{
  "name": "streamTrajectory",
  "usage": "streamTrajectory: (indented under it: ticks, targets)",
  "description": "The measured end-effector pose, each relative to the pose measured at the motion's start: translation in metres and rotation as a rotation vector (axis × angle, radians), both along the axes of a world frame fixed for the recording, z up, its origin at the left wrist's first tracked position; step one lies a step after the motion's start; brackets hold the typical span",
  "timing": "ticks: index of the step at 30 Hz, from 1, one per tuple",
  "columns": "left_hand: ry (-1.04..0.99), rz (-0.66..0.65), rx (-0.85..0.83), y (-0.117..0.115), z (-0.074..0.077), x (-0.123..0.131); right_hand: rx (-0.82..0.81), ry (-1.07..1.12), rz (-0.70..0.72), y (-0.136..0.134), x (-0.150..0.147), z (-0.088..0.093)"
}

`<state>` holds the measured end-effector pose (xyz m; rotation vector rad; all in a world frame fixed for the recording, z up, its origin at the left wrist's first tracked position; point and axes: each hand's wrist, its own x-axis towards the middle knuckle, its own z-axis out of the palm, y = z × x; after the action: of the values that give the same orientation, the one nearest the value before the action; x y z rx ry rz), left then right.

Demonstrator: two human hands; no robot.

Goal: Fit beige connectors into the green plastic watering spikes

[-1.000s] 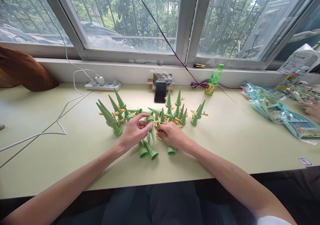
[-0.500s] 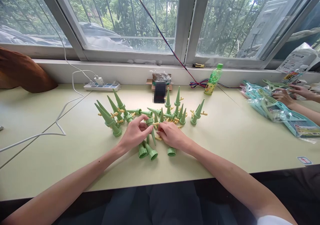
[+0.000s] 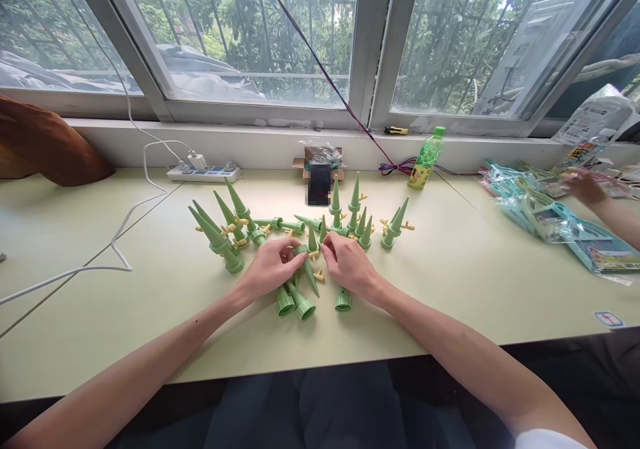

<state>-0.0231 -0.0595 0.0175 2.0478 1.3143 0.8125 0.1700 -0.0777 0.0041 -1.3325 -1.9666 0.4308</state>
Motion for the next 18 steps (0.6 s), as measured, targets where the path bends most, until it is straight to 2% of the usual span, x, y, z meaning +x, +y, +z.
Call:
streamTrajectory:
  ticks: [11, 18]
  targets:
    - [0.024, -0.028, -0.033, -0.0016, -0.0005, -0.0007, -0.008, 0.089, 0.035, -0.0021, -0.0019, 0.0010]
    - [0.002, 0.029, 0.024, -0.0039, 0.0031, 0.0003, 0.014, 0.136, 0.055, -0.0050, -0.0043, 0.0066]
